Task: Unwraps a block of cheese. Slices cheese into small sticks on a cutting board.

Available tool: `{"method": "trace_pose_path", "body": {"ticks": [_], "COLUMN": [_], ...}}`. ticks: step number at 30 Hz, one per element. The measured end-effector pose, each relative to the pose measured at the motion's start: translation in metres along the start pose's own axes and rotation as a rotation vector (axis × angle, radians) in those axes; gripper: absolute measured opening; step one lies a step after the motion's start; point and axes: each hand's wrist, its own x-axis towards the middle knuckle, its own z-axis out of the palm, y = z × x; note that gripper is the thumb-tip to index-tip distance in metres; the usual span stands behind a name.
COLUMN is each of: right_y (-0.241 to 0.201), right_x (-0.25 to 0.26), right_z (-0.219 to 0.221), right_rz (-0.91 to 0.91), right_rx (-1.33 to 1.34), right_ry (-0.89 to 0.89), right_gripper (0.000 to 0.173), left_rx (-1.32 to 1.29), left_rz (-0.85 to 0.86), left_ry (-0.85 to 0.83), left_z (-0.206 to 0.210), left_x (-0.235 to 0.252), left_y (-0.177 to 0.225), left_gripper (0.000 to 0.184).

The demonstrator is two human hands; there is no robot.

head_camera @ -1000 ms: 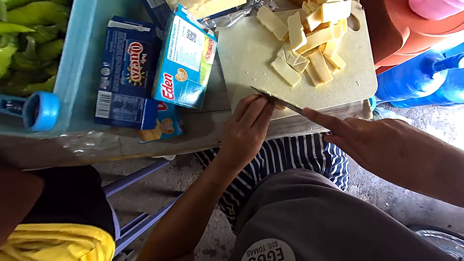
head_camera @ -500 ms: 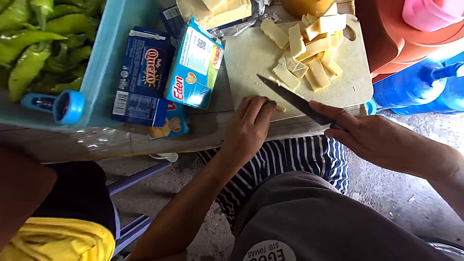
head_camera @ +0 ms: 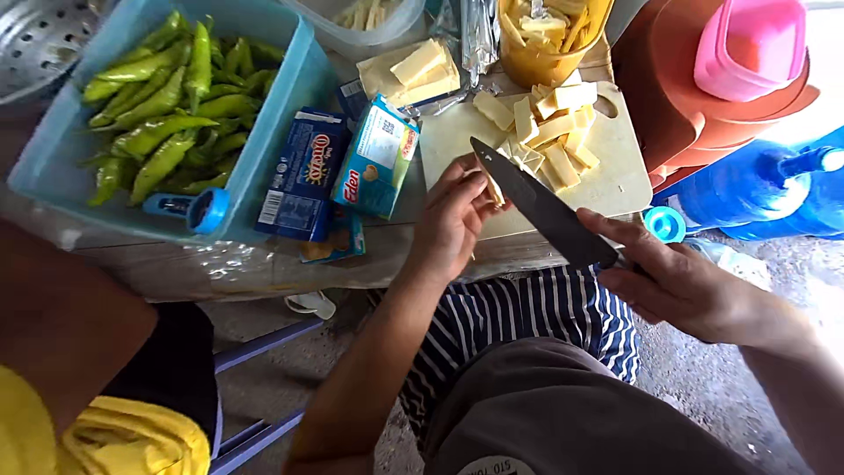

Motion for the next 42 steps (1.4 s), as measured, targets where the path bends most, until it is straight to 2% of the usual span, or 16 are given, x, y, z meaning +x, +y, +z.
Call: {"method": "trace_pose_path", "body": {"ticks": [3, 7, 12, 17, 21, 24, 26, 28, 30, 32, 35, 38, 42], "right_y": [0.016, 0.032, 0.036, 0.037, 0.038, 0.041, 0.042, 0.041, 0.040, 0.040, 0.039, 0.038, 0.040], "right_x": [0.007, 0.014, 0.013, 0.011, 0.006, 0.000, -0.004, -0.008, -0.010, -0.011, -0.011, -0.013, -0.018], "right_z": [0.010, 0.020, 0.023, 0.025, 0.023, 0.016, 0.012, 0.009, 0.009, 0.009, 0.010, 0.008, 0.004], "right_rz": [0.128, 0.186, 0.187, 0.170, 0.137, 0.103, 0.091, 0.085, 0.083, 0.082, 0.071, 0.073, 0.100], "right_rx": [0.430, 0.719, 0.851, 0.899, 0.940, 0.945, 0.930, 0.928, 0.930, 0.918, 0.896, 0.880, 0.869], "right_ry": [-0.117, -0.130, -0.138, -0.082, 0.035, 0.124, 0.157, 0.176, 0.193, 0.199, 0.209, 0.215, 0.240], "right_gripper": [0.053, 0.054, 0.053, 0.055, 0.054, 0.056, 0.057, 0.057, 0.057, 0.058, 0.057, 0.058, 0.055], "left_rx": [-0.440, -0.545, -0.438, -0.335, -0.325, -0.162, 0.022, 0.313, 0.661, 0.944, 1.265, 1.288, 1.203], "left_rz": [-0.176, -0.259, -0.252, -0.289, -0.301, -0.214, -0.078, 0.094, 0.204, 0.191, 0.026, -0.155, 0.015], "left_ry": [0.066, 0.043, 0.063, 0.098, 0.186, 0.202, 0.268, 0.348, 0.399, 0.414, 0.312, 0.238, 0.328], "left_z": [0.020, 0.026, 0.028, 0.032, 0.032, 0.022, 0.011, -0.007, -0.031, -0.053, -0.067, -0.054, -0.054], "left_x": [-0.006, -0.004, 0.000, 0.004, 0.016, 0.038, 0.062, 0.094, 0.132, 0.166, 0.197, 0.195, 0.189], "left_y": [-0.001, 0.000, 0.010, 0.014, 0.022, 0.052, 0.080, 0.104, 0.119, 0.123, 0.119, 0.122, 0.141], "left_gripper": [0.049, 0.065, 0.036, 0.032, 0.025, 0.034, 0.034, 0.030, 0.038, 0.044, 0.052, 0.066, 0.071]}}
